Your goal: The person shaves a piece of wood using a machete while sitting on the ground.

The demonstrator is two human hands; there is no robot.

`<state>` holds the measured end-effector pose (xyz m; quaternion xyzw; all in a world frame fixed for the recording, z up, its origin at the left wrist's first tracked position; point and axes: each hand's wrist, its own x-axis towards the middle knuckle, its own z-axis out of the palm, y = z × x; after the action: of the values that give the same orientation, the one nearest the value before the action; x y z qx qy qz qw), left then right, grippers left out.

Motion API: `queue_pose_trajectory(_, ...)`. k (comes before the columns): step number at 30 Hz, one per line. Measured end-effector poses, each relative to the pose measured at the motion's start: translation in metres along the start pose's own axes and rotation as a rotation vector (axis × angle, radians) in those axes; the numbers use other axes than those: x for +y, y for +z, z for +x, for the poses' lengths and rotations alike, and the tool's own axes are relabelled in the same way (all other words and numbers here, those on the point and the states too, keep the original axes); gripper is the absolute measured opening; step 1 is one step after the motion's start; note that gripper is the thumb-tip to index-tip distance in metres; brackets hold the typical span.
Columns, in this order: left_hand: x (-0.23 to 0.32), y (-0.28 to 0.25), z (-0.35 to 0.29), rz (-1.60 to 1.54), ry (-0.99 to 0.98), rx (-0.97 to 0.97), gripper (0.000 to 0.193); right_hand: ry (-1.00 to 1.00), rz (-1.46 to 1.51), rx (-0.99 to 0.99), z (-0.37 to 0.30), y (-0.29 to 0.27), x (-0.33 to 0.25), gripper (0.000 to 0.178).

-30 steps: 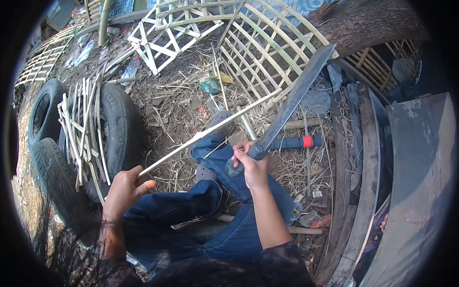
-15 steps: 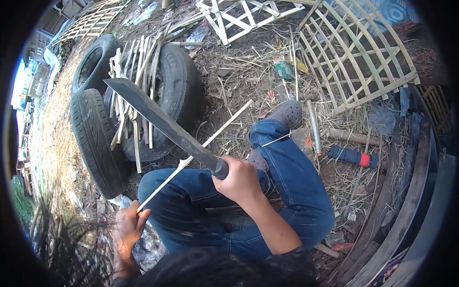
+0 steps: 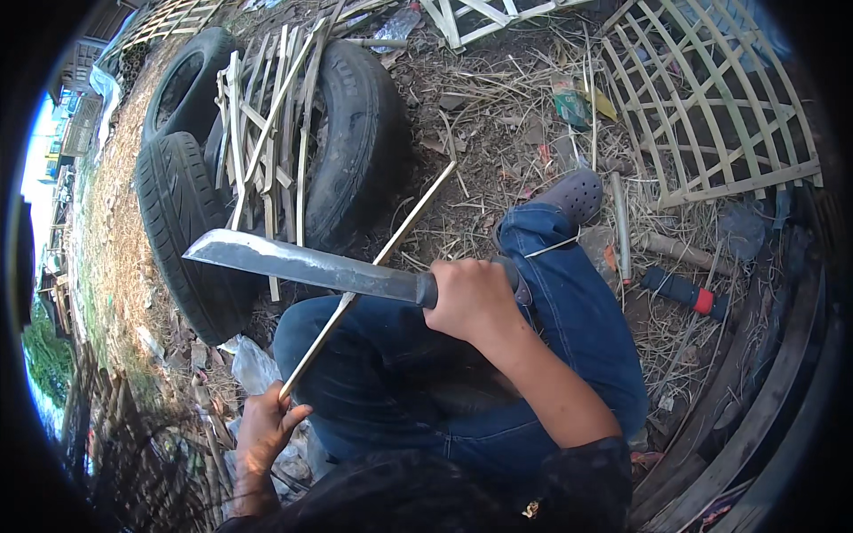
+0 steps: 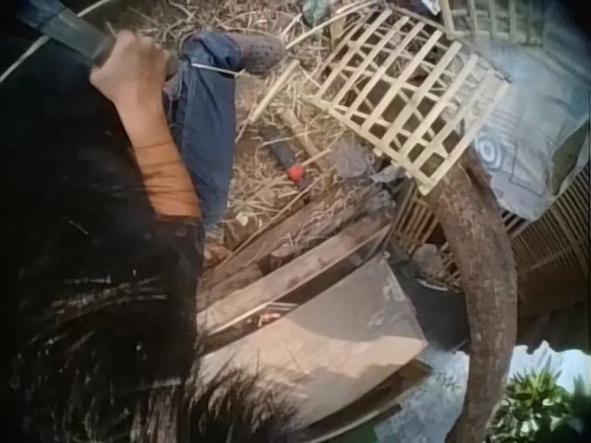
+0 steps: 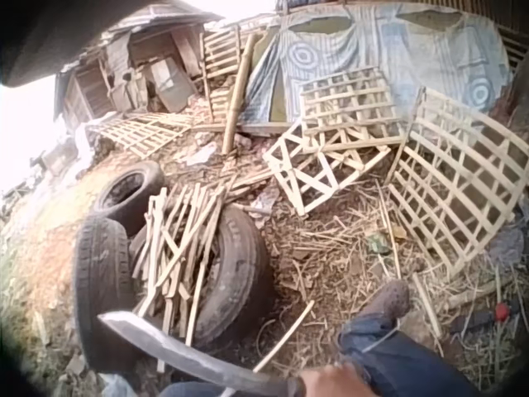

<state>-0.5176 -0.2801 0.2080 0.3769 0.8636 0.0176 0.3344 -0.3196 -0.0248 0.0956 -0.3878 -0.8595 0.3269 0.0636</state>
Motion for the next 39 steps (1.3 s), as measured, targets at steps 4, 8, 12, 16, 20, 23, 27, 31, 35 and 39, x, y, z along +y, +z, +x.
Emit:
queue_pose_trajectory(4, 0.005, -0.002, 0.002, -0.057, 0.001, -0.027, 0.058, -0.02, -0.078, 0.044, 0.013, -0.01, 0.016, 0.018)
queue_pose_trajectory(8, -0.006, -0.002, -0.004, -0.042, 0.031, -0.001, 0.059, 0.437, -0.146, 0.209, 0.029, -0.062, 0.07, 0.019)
queue_pose_trajectory(12, -0.009, 0.003, 0.004, -0.077, 0.033, -0.095, 0.056, 0.785, -0.296, 0.41, -0.016, -0.13, 0.163, 0.021)
queue_pose_trajectory(16, 0.005, -0.005, 0.009, -0.083, 0.031, -0.121, 0.058, 0.588, -0.155, 0.499, -0.083, -0.119, 0.188, 0.024)
queue_pose_trajectory(20, -0.003, -0.01, 0.015, -0.122, 0.129, -0.167, 0.055, 0.622, 0.213, 0.563, -0.103, -0.071, 0.178, 0.025)
queue_pose_trajectory(23, 0.01, -0.018, 0.015, -0.242, 0.165, -0.219, 0.057, 0.692, 0.505, 0.509, -0.095, -0.059, 0.136, 0.023)
queue_pose_trajectory(27, 0.053, -0.018, 0.03, -0.573, 0.208, -0.402, 0.061, 0.59, 0.677, 0.492, -0.092, -0.055, 0.124, 0.022)
queue_pose_trajectory(31, 0.118, 0.016, 0.052, -1.168, 0.345, -0.642, 0.063, 0.526, 0.88, 0.489, -0.099, -0.047, 0.122, 0.022)
queue_pose_trajectory(35, 0.176, 0.079, 0.087, -1.524, 0.509, -0.678, 0.063, 0.373, 1.197, 0.319, -0.105, -0.043, 0.12, 0.024)
queue_pose_trajectory(39, 0.226, 0.124, 0.116, -1.775, 0.57, -0.385, 0.064, 0.174, 1.344, 0.198, -0.104, -0.035, 0.117, 0.025)
